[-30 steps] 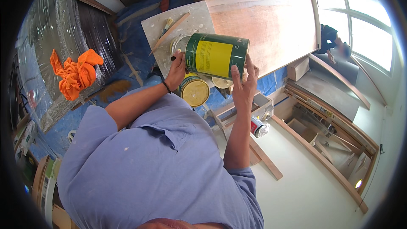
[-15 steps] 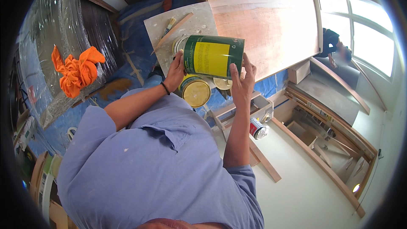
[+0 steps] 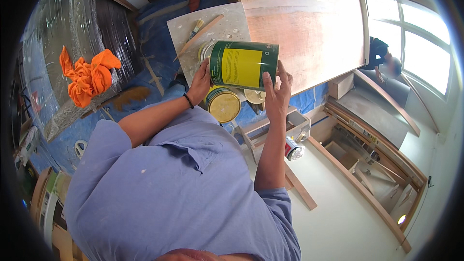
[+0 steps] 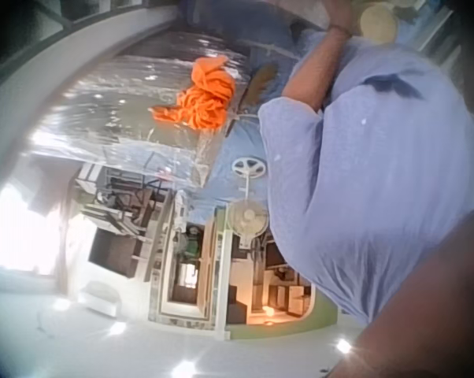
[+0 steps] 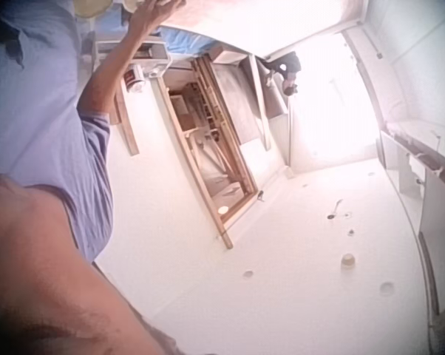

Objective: The person retrieves a bag from a shelf, then assembles a paint roller by inserting a wooden stick into the roller sleeve. They move a large board to a work surface, open paint cans, and stir the paint with the roller. The person pours paint from one can into another and continues mixing.

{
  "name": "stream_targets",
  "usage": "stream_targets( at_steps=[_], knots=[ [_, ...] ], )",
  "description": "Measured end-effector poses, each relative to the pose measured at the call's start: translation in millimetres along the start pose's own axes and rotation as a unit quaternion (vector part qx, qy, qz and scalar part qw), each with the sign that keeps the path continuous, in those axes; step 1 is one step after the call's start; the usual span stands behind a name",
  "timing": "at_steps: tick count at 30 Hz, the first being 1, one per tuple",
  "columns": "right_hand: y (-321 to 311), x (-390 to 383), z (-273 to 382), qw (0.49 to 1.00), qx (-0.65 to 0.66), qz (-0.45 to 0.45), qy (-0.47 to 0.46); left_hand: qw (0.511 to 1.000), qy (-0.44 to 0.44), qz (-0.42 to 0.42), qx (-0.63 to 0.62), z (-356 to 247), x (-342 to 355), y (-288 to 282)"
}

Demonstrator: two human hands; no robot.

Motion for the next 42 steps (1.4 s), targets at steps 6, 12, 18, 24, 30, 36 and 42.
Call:
stream_targets(
  at_steps=[6, 12, 18, 24, 30, 36, 42],
  knots=[
    [-1.1, -1.4, 7.5, 1.000, -0.012, -0.011, -0.008, 1.000, 0.022, 0.002, -0.002, 8.3, 4.0, 0.0],
    [-2.3, -0.4, 3.4, 1.000, -0.019, -0.005, -0.017, 0.999, 0.045, 0.002, 0.019, 13.1, 5.7, -1.0],
    [-5.3, 12.5, -36.5, 0.998, 0.059, -0.031, -0.005, 0.994, 0.084, 0.009, 0.073, 20.6, 8.7, 1.4],
    [-9.4, 16.7, -94.4, 0.954, 0.277, -0.037, 0.110, 0.967, 0.209, 0.034, 0.140, -9.3, -5.4, 22.4],
    [-19.2, 7.9, -154.6, 0.908, 0.356, -0.090, 0.201, 0.934, 0.307, 0.083, 0.162, -46.3, -37.0, 49.9],
    [-7.9, -16.6, -186.8, 0.825, 0.499, -0.077, 0.254, 0.908, 0.321, 0.166, 0.211, -80.8, -68.4, 80.2],
    [2.9, -35.7, -217.8, 0.766, 0.592, -0.094, 0.233, 0.833, 0.415, 0.244, 0.273, -99.0, -97.4, 106.4]
  ],
)
Point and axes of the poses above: each hand's wrist, its own x-axis towards the middle knuckle, its own y-axis out of the palm, z = x × y, the point moved 6 cm from there along x, towards the middle knuckle, and after that the axes turned 13 degrees about -z, right-handed, at the moved point
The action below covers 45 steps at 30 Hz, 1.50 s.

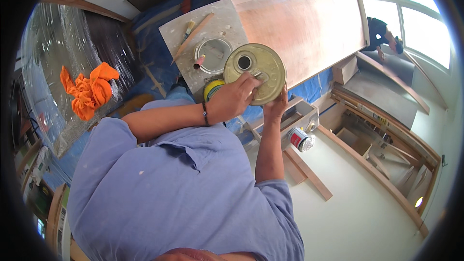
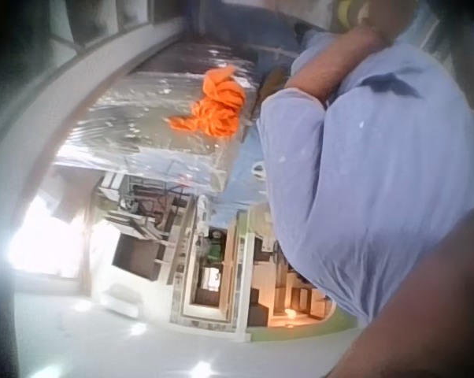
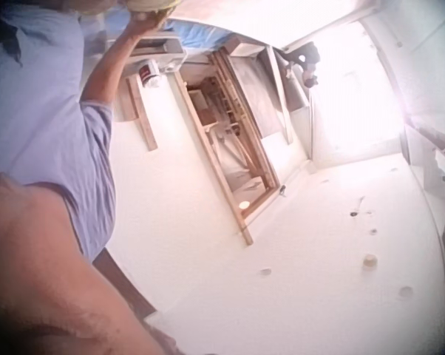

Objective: The person retrieves a bag from a shelf, then assembles a paint roller by inserting a wooden stick into the roller sleeve. They move a large board to a work surface, open paint cans, and stir the paint with the roller. The person pours paint from one can into another and continues mixing.

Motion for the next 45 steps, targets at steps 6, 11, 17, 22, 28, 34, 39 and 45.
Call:
stream_targets(
  at_steps=[6, 11, 17, 22, 28, 34, 39, 45],
  knots=[
    [-37.4, -4.4, -6.4, 0.997, 0.018, 0.058, -0.045, 0.990, 0.099, 0.098, 0.019, -48.9, 2.9, 16.1],
    [-49.8, -21.1, 0.0, 0.996, 0.080, 0.022, -0.023, 0.984, 0.109, 0.143, -0.017, -80.8, 9.8, 22.0],
    [-68.8, -53.2, -0.1, 0.989, 0.146, -0.019, 0.004, 0.978, 0.115, 0.151, -0.087, -104.1, 13.7, 32.9],
    [-93.3, -104.3, -19.0, 0.978, 0.199, -0.057, 0.037, 0.949, 0.141, 0.237, -0.152, -136.5, 0.9, 56.5],
    [-128.7, -162.9, -53.8, 0.962, 0.248, -0.073, 0.082, 0.901, 0.157, 0.375, -0.151, -149.4, -52.2, 118.8],
    [-170.1, -201.0, -62.0, 0.943, 0.312, -0.087, 0.077, 0.857, 0.277, 0.432, -0.038, -184.1, -91.4, 166.6],
    [-185.4, -175.1, -40.8, 0.926, 0.370, -0.066, 0.039, 0.873, 0.375, 0.308, 0.052, -208.7, -78.9, 190.7],
    [-215.9, -180.6, -27.6, 0.896, 0.439, -0.069, -0.003, 0.833, 0.434, 0.315, 0.140, -221.7, -103.8, 234.4]
  ],
)
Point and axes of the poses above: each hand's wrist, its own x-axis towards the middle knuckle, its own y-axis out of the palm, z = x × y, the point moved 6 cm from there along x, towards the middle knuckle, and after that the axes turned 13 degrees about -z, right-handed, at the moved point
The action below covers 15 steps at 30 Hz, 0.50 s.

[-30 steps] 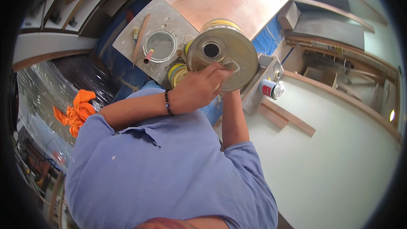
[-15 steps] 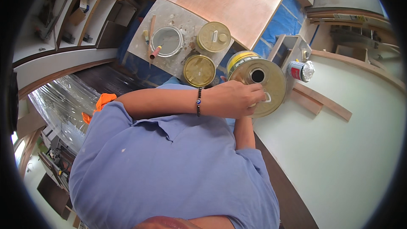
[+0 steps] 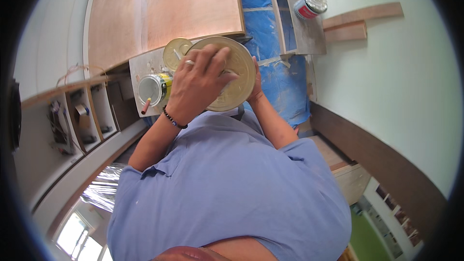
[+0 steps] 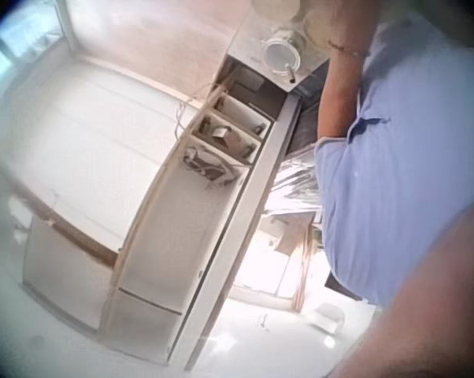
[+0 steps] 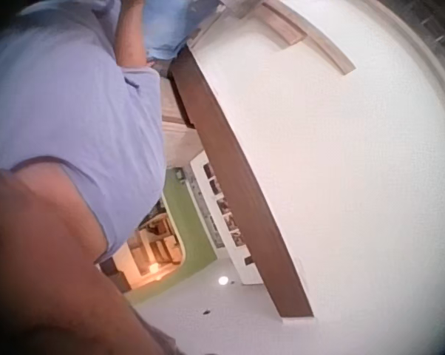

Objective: The person retrieves a bag from a shelf, then assembles a paint roller by inserting a wooden stick into the roller sleeve. They move a large board to a work surface, open paint cans, and stir the paint with the roller. The person pours paint from one can into another and continues mixing.

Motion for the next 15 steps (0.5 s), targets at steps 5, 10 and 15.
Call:
stream_targets(
  at_steps=[5, 10, 15],
  knots=[
    [0.1, -1.3, 15.8, 0.999, 0.035, 0.027, 0.023, 0.999, -0.033, 0.006, -0.018, -2.5, -3.8, 6.5],
    [-8.4, -6.9, 37.4, 0.999, 0.028, 0.009, 0.044, 0.997, -0.067, 0.004, -0.024, -6.1, 6.8, 14.0],
    [-14.2, -15.8, 53.7, 0.996, 0.057, 0.030, 0.064, 0.997, -0.048, -0.022, -0.062, -7.0, 8.9, 30.2]
  ],
)
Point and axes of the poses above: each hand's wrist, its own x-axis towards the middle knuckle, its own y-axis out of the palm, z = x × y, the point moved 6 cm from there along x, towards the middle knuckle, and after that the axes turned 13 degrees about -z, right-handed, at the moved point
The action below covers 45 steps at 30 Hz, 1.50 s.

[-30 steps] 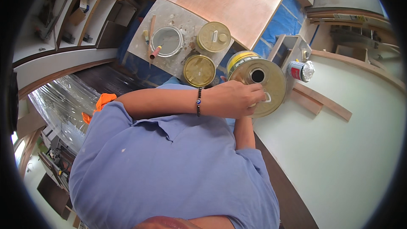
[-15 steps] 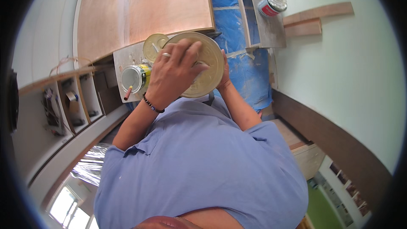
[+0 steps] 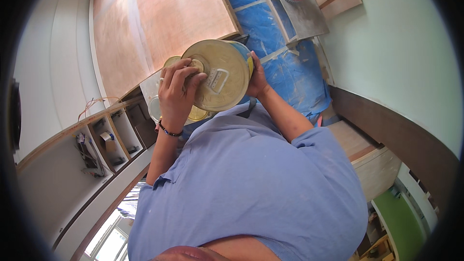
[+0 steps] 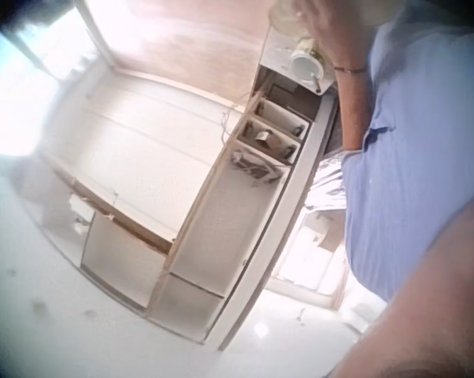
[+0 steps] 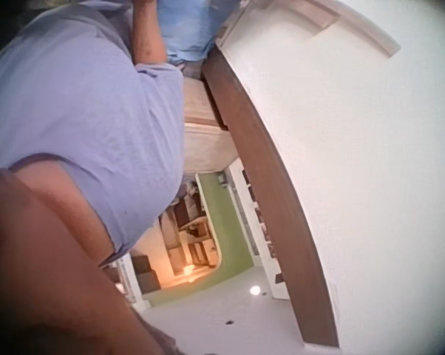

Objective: The person retrieves a bag from a shelf, then assembles a paint roller by inserting a wooden stick into the roller sleeve. They move a large board to a work surface, open paint cans, and stir the paint with the roller. The person pours paint from one can into another and continues mixing.

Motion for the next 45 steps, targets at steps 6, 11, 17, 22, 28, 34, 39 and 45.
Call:
stream_targets(
  at_steps=[6, 11, 17, 22, 28, 34, 39, 45],
  knots=[
    [-10.5, -5.1, 10.6, 0.998, 0.060, 0.017, -0.017, 0.998, 0.014, -0.051, -0.018, -2.3, -3.5, 17.8],
    [-30.9, -8.3, 26.1, 0.997, 0.061, 0.024, -0.036, 0.998, 0.049, -0.006, 0.029, -34.4, 16.2, 32.1],
    [-42.8, -6.0, 52.0, 0.992, 0.079, 0.035, -0.096, 0.980, 0.142, 0.138, -0.020, -79.7, 17.9, 82.5],
    [-70.3, -5.0, 75.5, 0.984, 0.157, 0.035, -0.074, 0.971, 0.157, 0.182, 0.003, -85.9, 27.9, 120.9],
    [-109.7, -7.4, 90.9, 0.987, 0.112, -0.028, -0.111, 0.968, -0.074, 0.216, -0.106, -78.7, 35.9, 163.7],
    [-203.3, -51.9, 142.6, 0.754, -0.115, -0.507, -0.401, 0.934, -0.228, 0.255, -0.103, -62.3, 35.5, 208.4],
    [-40.5, -170.1, 187.1, 0.669, -0.276, -0.404, -0.559, 0.918, -0.265, 0.276, -0.101, -55.8, 23.5, 248.2],
    [-10.6, -125.4, 185.2, 0.734, -0.339, -0.318, -0.495, 0.933, -0.224, 0.257, -0.120, -79.0, 15.3, 289.7]
  ],
)
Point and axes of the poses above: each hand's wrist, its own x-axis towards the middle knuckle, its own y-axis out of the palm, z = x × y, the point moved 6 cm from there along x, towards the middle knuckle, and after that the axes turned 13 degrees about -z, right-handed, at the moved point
